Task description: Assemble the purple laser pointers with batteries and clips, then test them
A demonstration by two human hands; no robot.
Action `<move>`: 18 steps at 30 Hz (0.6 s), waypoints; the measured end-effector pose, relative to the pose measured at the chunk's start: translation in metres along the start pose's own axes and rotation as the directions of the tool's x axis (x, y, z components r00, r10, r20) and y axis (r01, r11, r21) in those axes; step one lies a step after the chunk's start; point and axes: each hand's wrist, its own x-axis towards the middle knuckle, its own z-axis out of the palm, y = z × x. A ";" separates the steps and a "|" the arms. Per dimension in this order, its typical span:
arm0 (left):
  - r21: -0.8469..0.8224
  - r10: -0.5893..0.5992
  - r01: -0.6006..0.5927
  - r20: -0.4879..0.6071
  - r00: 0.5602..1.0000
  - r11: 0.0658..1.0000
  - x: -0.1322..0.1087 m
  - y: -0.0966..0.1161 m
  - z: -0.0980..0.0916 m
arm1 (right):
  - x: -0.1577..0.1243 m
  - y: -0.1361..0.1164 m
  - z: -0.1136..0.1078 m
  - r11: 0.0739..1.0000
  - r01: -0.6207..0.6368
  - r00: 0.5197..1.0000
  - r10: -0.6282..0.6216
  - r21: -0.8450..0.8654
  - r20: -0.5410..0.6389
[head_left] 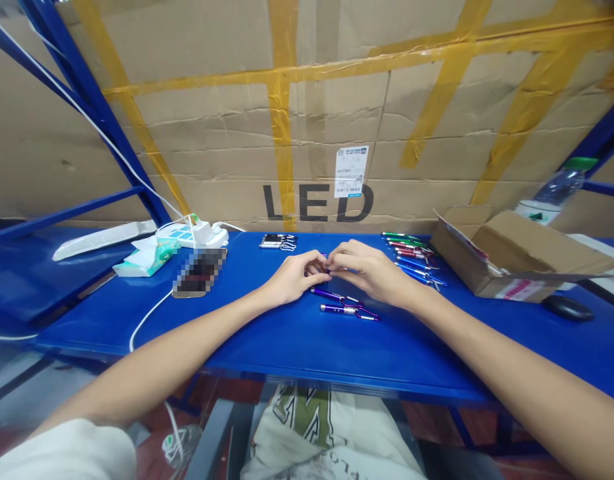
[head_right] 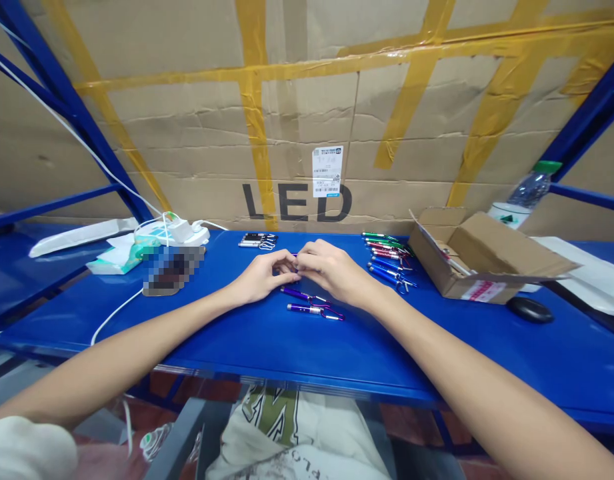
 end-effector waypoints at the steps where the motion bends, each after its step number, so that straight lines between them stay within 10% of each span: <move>1: 0.012 0.004 -0.004 0.000 1.000 1.000 0.000 0.001 -0.001 | 0.000 -0.001 0.000 1.000 -0.010 1.000 0.010 0.005 -0.004; 6: 0.123 0.054 -0.053 0.002 0.999 0.991 -0.002 0.008 -0.004 | -0.003 0.013 -0.003 0.982 -0.187 0.978 0.182 -0.037 -0.102; 11: 0.179 0.102 -0.105 0.025 0.994 0.978 -0.003 0.013 -0.005 | -0.015 0.041 -0.004 0.969 -0.174 0.963 0.205 -0.177 0.174; 18: 0.172 0.079 -0.083 0.033 0.996 0.982 -0.002 0.011 -0.005 | -0.015 0.042 0.000 0.973 -0.162 0.948 0.199 -0.164 0.247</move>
